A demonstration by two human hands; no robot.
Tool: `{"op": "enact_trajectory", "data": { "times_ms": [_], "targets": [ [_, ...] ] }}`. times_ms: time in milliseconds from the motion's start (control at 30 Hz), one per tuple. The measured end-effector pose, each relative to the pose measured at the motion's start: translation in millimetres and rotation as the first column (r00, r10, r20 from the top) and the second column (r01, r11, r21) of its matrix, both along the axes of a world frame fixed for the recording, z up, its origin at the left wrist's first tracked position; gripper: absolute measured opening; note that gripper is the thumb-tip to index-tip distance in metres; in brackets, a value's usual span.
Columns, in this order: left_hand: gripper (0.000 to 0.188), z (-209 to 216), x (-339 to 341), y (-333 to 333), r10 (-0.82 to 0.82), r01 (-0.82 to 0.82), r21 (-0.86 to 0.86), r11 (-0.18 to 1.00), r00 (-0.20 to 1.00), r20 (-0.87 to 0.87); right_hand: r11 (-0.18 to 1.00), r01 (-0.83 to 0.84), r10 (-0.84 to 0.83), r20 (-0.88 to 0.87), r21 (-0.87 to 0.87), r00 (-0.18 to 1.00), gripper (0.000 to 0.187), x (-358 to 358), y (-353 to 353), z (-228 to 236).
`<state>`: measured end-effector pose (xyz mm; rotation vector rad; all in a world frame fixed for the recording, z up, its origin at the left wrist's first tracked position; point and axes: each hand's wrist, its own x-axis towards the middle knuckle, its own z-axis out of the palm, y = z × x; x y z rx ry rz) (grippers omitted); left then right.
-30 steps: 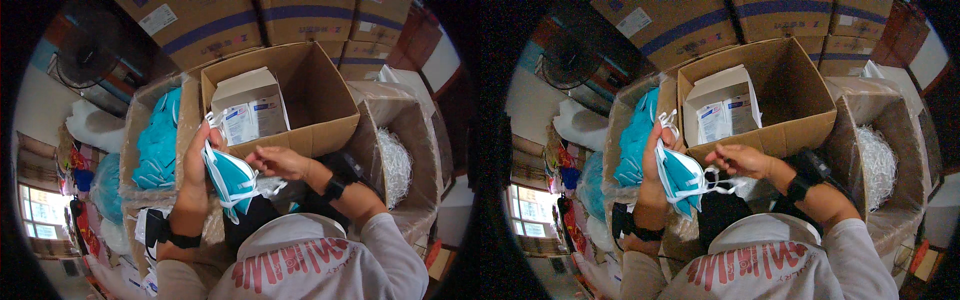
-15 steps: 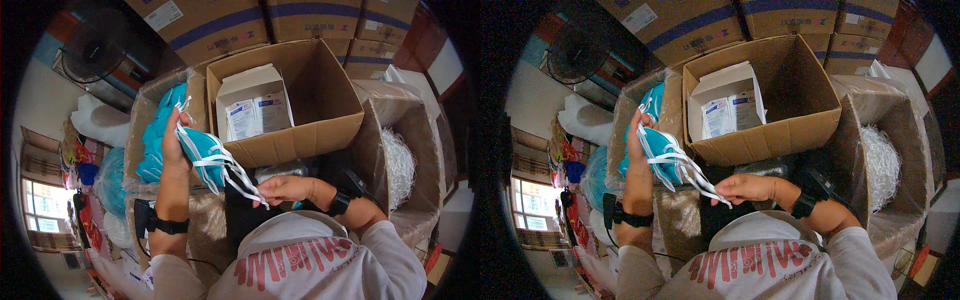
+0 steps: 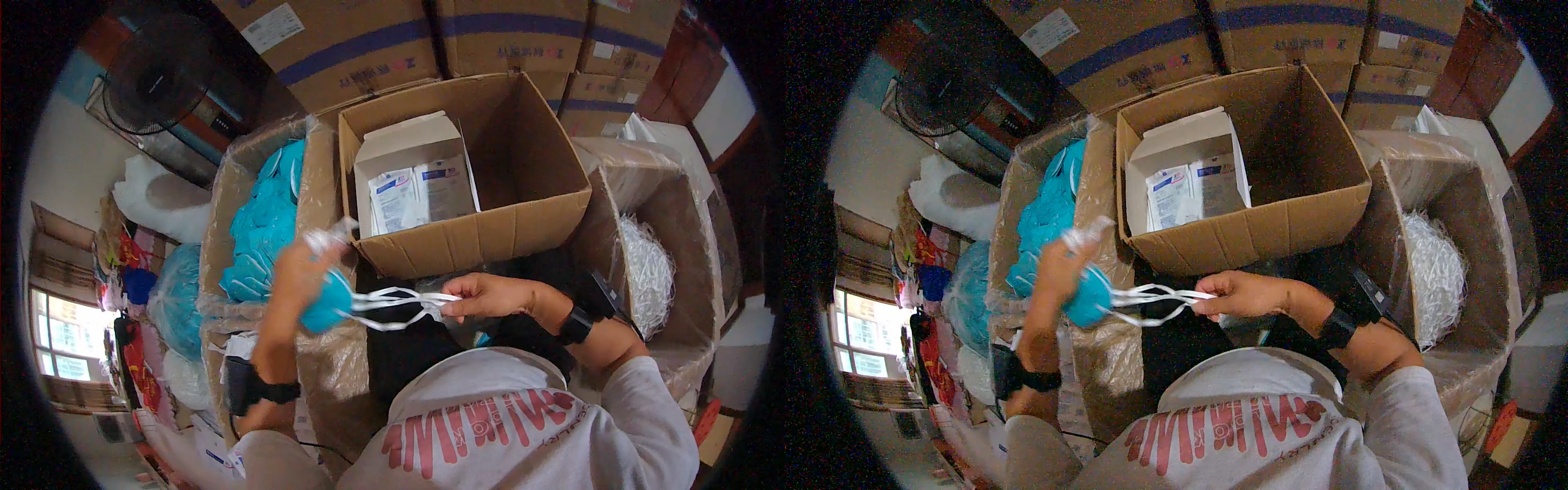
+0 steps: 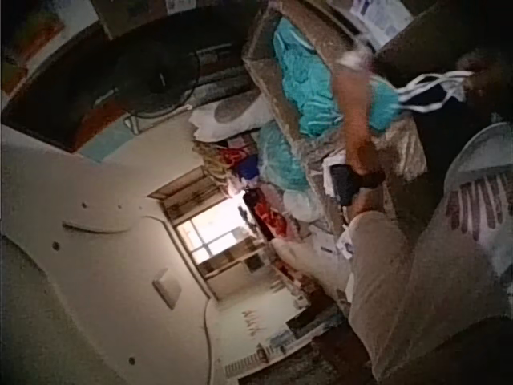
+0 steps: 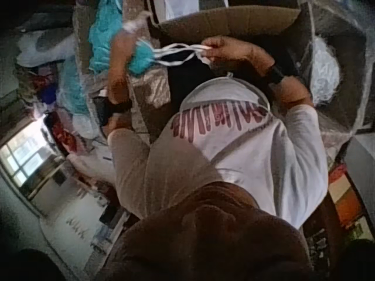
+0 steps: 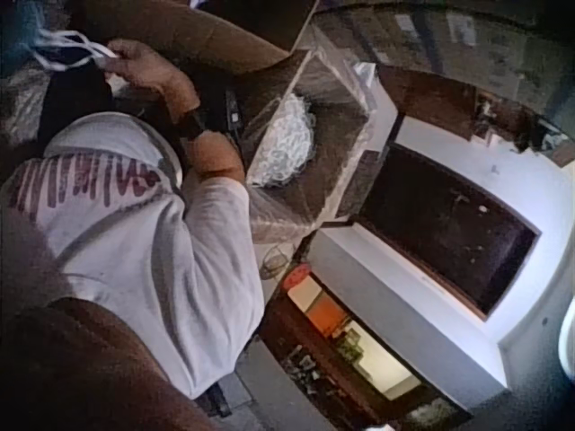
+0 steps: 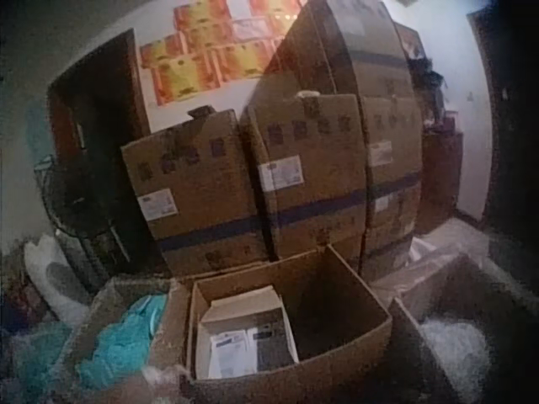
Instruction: The recorder takes teal face masks from one box, checks their straps, and places them into smaller retail packaging or another box for shipping.
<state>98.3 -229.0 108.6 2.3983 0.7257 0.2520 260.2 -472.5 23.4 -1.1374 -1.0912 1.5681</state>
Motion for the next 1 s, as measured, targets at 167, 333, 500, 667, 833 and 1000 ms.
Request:
{"op": "enact_trajectory", "data": {
  "times_ms": [167,333,500,667,833,1000],
  "targets": [
    [0.036,-47,11,-76,-0.343,0.345,-0.602,0.720,0.931,0.123,0.973,0.034,-0.119,0.373,0.227,0.920,0.019,-4,9,27],
    [0.024,-51,18,-93,-0.408,0.286,-0.694,0.661,0.913,-0.013,0.979,0.028,-0.146,0.595,0.204,0.790,0.023,-5,6,37],
    [0.024,-52,10,-88,-0.412,0.296,-0.595,0.748,0.909,-0.065,0.996,0.002,-0.042,0.474,0.084,0.880,0.024,-3,2,40],
    [0.026,-67,-11,-79,-0.319,0.269,-0.548,0.792,0.948,0.004,0.997,0.060,-0.068,0.226,0.042,0.972,0.025,-1,0,31],
    [0.029,-69,-21,-73,-0.368,0.298,-0.609,0.735,0.930,0.010,0.998,0.048,-0.055,0.347,0.030,0.936,0.021,1,-1,35],
    [0.029,-69,-12,-77,-0.417,0.346,-0.535,0.771,0.909,-0.014,0.979,-0.048,-0.042,0.428,0.196,0.903,0.016,-13,-1,54]
  ]
}}
